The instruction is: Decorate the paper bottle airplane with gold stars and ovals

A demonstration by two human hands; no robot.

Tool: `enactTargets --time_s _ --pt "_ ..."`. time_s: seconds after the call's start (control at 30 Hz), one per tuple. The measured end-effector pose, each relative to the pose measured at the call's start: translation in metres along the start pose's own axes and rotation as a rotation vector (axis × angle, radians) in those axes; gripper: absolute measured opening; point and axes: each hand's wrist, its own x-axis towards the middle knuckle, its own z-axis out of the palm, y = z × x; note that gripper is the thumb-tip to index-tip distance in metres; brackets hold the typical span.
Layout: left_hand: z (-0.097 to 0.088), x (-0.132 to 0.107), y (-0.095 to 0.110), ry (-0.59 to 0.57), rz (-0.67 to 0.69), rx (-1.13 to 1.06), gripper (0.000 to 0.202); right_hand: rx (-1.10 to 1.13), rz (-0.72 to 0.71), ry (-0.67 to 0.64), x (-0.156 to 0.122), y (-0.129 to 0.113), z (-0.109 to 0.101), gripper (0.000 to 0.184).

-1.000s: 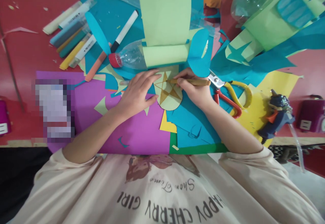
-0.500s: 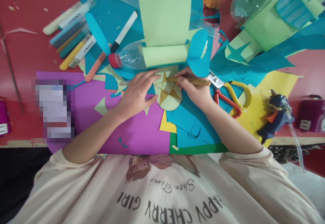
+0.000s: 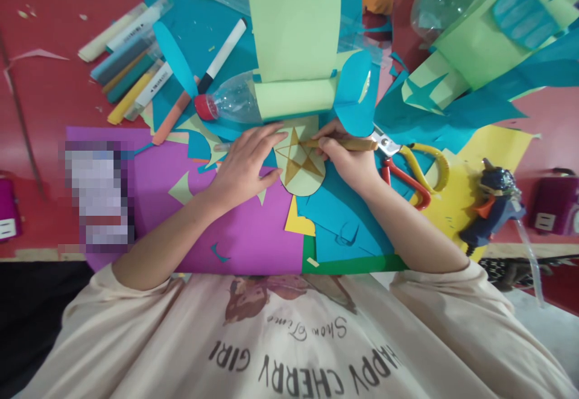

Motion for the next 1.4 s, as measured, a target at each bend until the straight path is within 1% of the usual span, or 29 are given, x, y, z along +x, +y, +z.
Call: enactTargets --time_s 0.2,0.43,0.57,0.77,1.0,1.17,1.3,1.4 --pt "0.000 0.000 0.000 -0.004 0.003 0.012 0.047 -0.019 0.001 -0.024 0.000 -0.002 0.000 0.008" --pt "0.002 0.000 -0.001 0.023 0.018 0.026 0.047 -0.023 0.031 -0.012 -0.001 -0.003 -0.001 0.007" --pt "0.001 -0.001 -0.001 0.022 0.023 0.035 0.047 -0.008 0.091 0.027 -0.002 -0.006 -0.002 0.012" --pt "0.001 0.000 0.000 0.039 0.035 0.031 0.046 -0.026 0.119 0.018 -0.004 -0.010 -0.003 0.017" --pt "-0.001 0.000 0.001 0.009 0.002 0.013 0.046 -0.009 0.044 0.002 -0.004 0.000 -0.001 0.010" --pt "-0.002 0.001 0.002 -0.019 -0.025 -0.005 0.047 -0.050 0.040 -0.018 -0.003 -0.001 -0.002 0.017" --pt "-0.002 0.001 0.002 -0.017 -0.033 -0.016 0.046 -0.016 0.043 -0.026 -0.006 -0.005 -0.003 0.022" --pt "-0.001 0.001 0.002 -0.017 -0.035 -0.004 0.046 0.030 0.027 -0.076 -0.008 -0.007 -0.004 0.027"
